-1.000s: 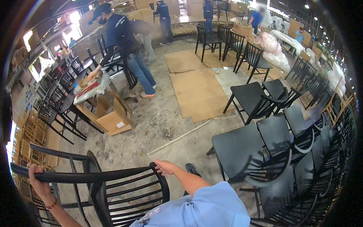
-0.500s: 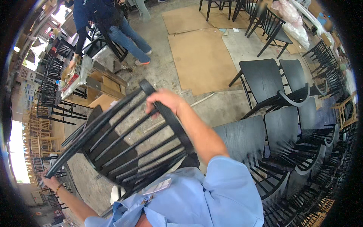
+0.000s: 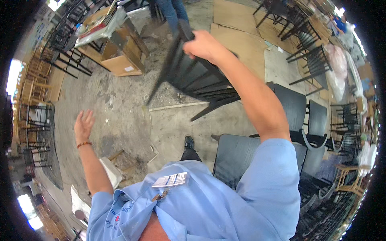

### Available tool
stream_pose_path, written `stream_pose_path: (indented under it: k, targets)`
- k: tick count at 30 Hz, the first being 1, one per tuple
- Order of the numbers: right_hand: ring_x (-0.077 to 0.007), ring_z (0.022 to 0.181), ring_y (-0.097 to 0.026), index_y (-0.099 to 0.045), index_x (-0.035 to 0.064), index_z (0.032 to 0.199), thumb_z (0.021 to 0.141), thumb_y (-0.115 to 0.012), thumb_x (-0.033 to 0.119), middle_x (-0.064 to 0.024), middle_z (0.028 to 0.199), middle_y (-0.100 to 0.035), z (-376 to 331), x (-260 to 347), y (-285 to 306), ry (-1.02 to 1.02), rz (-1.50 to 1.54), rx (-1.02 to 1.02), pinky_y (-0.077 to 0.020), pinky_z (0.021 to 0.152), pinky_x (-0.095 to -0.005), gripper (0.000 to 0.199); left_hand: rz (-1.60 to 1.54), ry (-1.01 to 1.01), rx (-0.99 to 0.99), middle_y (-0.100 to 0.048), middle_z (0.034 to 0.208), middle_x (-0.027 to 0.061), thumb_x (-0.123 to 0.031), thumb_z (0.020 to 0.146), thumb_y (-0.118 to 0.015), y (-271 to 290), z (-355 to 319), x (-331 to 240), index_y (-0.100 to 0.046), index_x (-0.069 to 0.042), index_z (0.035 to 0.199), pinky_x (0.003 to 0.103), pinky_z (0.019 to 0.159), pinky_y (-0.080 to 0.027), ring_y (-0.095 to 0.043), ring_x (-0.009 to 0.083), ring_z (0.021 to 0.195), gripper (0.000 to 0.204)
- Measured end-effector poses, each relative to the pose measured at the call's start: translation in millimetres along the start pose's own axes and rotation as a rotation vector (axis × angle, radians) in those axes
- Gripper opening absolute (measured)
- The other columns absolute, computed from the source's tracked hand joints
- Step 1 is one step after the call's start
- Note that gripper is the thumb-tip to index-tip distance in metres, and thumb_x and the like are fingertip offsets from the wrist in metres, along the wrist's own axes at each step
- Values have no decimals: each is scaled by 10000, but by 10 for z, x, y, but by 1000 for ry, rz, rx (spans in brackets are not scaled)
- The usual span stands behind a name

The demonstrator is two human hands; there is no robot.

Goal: The person picks up black chairs, places them upside down on a metal workbench, and uses a rotary polisher to smooth the leg ends. They then apply felt pads to the legs and return the chairs to the floor. The process repeats for multiple chairs in a workshop setting.

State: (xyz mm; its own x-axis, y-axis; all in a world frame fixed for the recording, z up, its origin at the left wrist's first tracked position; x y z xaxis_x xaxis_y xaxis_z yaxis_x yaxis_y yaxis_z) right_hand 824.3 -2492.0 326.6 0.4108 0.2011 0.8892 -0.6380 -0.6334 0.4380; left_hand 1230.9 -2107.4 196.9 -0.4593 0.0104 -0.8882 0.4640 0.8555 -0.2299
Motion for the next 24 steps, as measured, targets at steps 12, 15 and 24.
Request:
stream_pose_path:
  k: [12,15,24]
  targets:
    - [-416,1064,-642,-584,-26,1258,882,-614,536,-300,1114,-655,-690,-2301,312,-265,-709,-246,-492,926,-466,677,715,626,-430,-679,808,103,-294,858,-621,2334,-2056,1429,-646,-82,914,392,673,-546,-682,278,799,221]
    - [-465,1097,-612,-535,17,1335,893,-570,581,-310,1139,-647,-1197,-2581,-36,-488,-785,-186,-477,952,-503,718,2063,517,287,-709,859,157,-293,801,-639,2034,-2416,1927,-669,-46,846,391,712,-556,-686,330,819,253]
    - [-481,1057,-617,-539,-24,1275,915,-574,502,-316,1088,-656,-1670,-2597,-393,-570,-775,-112,-484,914,-524,639,461,565,-367,-627,1114,86,-225,952,-547,2031,-2122,2296,-523,-72,1294,405,777,-513,-638,256,992,376]
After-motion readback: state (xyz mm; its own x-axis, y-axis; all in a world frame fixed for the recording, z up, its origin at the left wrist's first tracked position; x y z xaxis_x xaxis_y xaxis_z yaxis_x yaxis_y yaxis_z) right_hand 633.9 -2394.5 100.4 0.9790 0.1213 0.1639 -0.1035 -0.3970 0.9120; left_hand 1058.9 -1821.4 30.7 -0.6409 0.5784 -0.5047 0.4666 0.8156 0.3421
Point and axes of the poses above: each hand's wrist, its own z-axis towards the middle knuckle, its own y-axis out of the back of the hand, x = y × z, the point moved 5 cm from there along z, towards the middle knuckle
